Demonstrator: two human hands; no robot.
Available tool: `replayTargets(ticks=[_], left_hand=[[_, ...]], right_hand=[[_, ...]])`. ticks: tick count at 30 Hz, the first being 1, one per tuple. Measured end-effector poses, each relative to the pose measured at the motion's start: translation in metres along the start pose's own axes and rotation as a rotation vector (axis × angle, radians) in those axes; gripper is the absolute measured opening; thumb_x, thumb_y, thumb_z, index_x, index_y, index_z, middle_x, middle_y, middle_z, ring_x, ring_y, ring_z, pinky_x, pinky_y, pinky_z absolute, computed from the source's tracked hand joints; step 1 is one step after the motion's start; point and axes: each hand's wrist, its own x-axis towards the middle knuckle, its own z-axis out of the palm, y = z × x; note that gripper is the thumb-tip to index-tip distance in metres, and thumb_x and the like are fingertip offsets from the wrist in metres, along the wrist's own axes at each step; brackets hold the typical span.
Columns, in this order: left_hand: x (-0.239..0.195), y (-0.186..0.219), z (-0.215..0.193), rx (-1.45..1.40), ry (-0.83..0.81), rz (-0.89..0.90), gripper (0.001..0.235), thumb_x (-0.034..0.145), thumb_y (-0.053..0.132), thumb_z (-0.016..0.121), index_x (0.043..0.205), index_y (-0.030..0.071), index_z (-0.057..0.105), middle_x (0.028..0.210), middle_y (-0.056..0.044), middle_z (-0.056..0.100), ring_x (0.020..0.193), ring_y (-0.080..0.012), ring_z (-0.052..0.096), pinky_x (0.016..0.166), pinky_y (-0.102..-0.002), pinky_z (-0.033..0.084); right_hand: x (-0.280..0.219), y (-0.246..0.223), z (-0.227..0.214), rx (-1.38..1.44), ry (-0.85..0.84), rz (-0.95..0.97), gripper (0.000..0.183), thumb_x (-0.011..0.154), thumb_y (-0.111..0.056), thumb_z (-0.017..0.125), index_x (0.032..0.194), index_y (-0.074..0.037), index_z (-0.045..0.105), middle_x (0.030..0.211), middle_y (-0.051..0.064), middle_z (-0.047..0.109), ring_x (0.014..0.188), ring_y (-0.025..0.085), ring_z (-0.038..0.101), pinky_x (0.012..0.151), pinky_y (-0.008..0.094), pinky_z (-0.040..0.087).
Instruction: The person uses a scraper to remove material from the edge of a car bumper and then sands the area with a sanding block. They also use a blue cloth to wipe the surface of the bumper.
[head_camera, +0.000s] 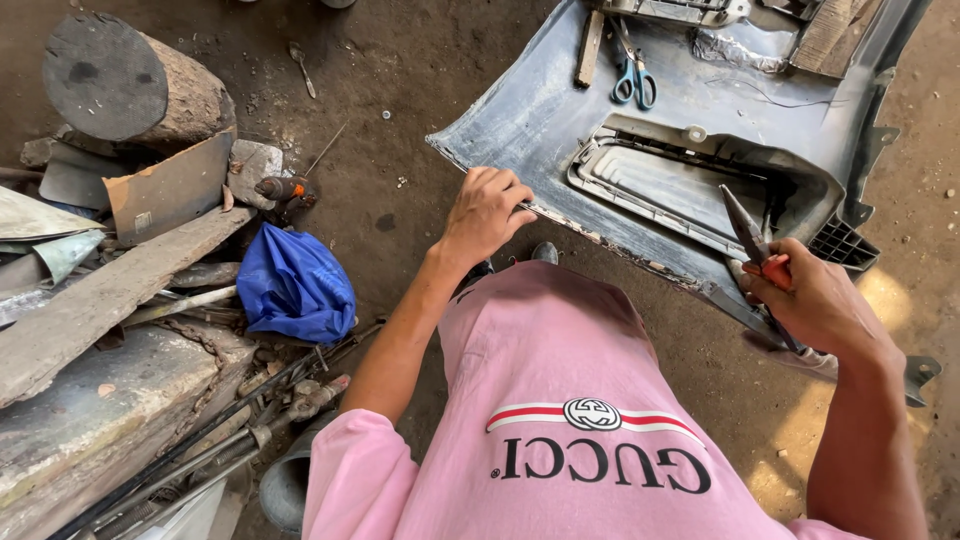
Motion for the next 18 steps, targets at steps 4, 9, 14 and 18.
replayTargets(ticks=[4,9,14,18], left_hand=[[0.005,0.004,-0.005,-0.070,0.044,-0.010,0.026,0.078,0.029,0.087,0.094,0.012,0.076,0.094,-0.003,0.067,0.098,-0.0237,0.061,0.102,-0.043,0.039],[0.010,0.005,-0.012,-0.130,0.005,-0.053,0.026,0.075,0.027,0.090,0.091,0.011,0.076,0.092,-0.005,0.067,0.097,-0.0259,0.062,0.098,-0.042,0.040],[0.015,-0.004,-0.021,-0.156,-0.090,-0.017,0.025,0.082,0.033,0.083,0.096,0.012,0.079,0.095,-0.006,0.072,0.097,-0.0256,0.065,0.096,-0.043,0.042],[0.023,-0.001,-0.019,-0.093,-0.194,-0.096,0.022,0.089,0.035,0.075,0.094,0.014,0.081,0.093,-0.006,0.074,0.094,-0.0261,0.066,0.095,-0.044,0.041]], right_hand=[[0.000,-0.001,0.002,-0.050,0.023,-0.025,0.044,0.093,-0.040,0.073,0.122,-0.007,0.065,0.093,0.020,0.074,0.084,0.036,0.070,0.073,0.047,0.053],[-0.004,-0.003,0.001,0.014,0.023,0.012,0.039,0.093,-0.036,0.072,0.118,-0.007,0.065,0.093,0.018,0.075,0.084,0.035,0.071,0.073,0.046,0.053],[-0.002,-0.006,0.001,-0.005,0.018,0.025,0.038,0.095,-0.037,0.072,0.115,-0.005,0.064,0.093,0.019,0.074,0.083,0.036,0.071,0.072,0.047,0.053],[-0.006,-0.015,-0.003,0.022,-0.005,0.090,0.038,0.093,-0.036,0.071,0.119,-0.009,0.064,0.092,0.019,0.075,0.082,0.037,0.072,0.071,0.049,0.053]])
